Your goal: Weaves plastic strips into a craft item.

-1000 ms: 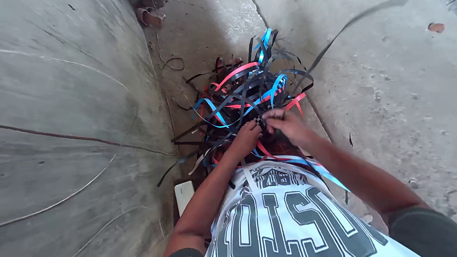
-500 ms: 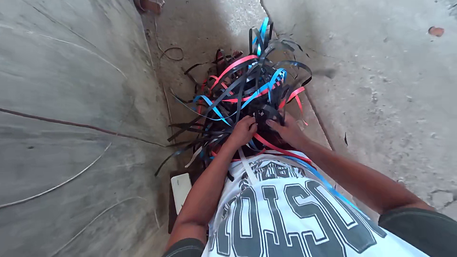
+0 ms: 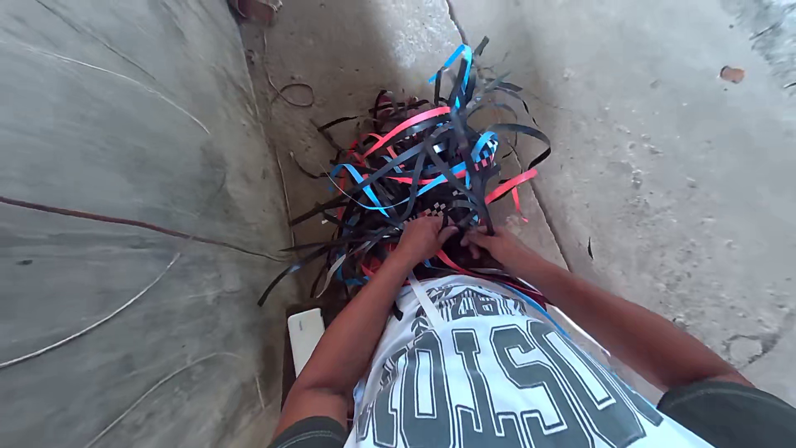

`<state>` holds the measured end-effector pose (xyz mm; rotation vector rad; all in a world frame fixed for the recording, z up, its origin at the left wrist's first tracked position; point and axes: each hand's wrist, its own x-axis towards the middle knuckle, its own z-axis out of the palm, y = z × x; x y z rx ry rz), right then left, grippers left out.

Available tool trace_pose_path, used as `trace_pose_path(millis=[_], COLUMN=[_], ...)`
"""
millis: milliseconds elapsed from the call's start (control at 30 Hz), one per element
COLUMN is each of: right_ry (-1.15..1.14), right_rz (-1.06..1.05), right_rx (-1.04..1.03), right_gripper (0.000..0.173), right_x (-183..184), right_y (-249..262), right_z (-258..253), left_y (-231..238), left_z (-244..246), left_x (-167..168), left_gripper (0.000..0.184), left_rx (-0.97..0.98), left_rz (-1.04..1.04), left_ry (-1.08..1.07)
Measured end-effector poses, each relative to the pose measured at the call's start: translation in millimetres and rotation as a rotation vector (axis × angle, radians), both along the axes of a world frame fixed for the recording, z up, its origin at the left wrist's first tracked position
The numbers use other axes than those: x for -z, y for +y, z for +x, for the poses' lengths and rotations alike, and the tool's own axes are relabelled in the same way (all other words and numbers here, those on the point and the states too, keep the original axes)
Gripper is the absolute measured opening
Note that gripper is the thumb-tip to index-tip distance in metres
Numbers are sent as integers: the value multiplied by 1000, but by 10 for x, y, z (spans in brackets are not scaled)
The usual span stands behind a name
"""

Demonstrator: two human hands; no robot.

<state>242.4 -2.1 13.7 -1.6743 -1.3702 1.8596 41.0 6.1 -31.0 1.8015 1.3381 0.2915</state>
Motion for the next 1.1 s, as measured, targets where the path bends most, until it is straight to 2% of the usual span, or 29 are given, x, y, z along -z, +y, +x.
trace_pose_path(millis=[67, 200, 267, 300, 333, 367, 400, 433, 467, 533, 600, 700, 767, 833, 933, 1000, 1033, 1100], right_ry=[93, 416, 524, 497, 368, 151, -45, -172, -215, -109, -27, -101, -133, -111, 75, 82, 17, -84], right_rz=[74, 402, 503, 517, 503, 448, 337, 221, 158, 174, 252, 330, 291, 261, 334, 383, 352, 156], right_rx=[38, 44, -12, -47, -88, -156, -238, -313, -345, -257, -114, -71, -86, -70, 51, 129, 122, 30], right_gripper=[22, 11, 28, 37, 38, 28, 26, 31, 32, 23, 15, 20, 22, 26, 18, 20, 22, 23], right_x=[-198, -678, -838, -824, -738, -589, -400, -204, 10, 180, 175, 274, 352, 311, 75, 0, 27, 188], right_y=[160, 368, 460, 512, 559, 610, 657, 682, 675, 579, 435, 276, 224, 198, 170, 144, 132, 143], right_z=[-76, -219, -194, -154, -110, -79, -72, -79, -74, -65, -38, 73, 143, 169, 185, 202, 213, 244], left_y=[-35, -49, -18, 3, 24, 37, 37, 22, 7, 7, 10, 70, 126, 168, 225, 237, 236, 228], left_z=[2, -37, -48, -48, -46, -39, -23, -1, 20, 47, 32, 36, 83, 126, 142, 165, 177, 195], left_x=[5, 74, 80, 64, 43, 14, -23, -64, -118, -235, -208, -86, -86, -115, -115, -141, -150, -169], left_gripper=[34, 33, 35, 36, 37, 37, 37, 34, 29, 22, 20, 25, 39, 50, 48, 51, 51, 49], left_rx=[38, -78, -122, -135, -139, -134, -121, -98, -68, -45, -89, -276, -321, -254, -202, -204, -204, -186], left_rz=[58, 124, 58, 11, -31, -53, -61, -54, -42, -44, -54, -228, -332, -331, -308, -313, -306, -295], left_ry=[24, 45, 79, 95, 102, 99, 88, 67, 55, 40, -9, -111, -78, -5, 81, 155, 175, 193])
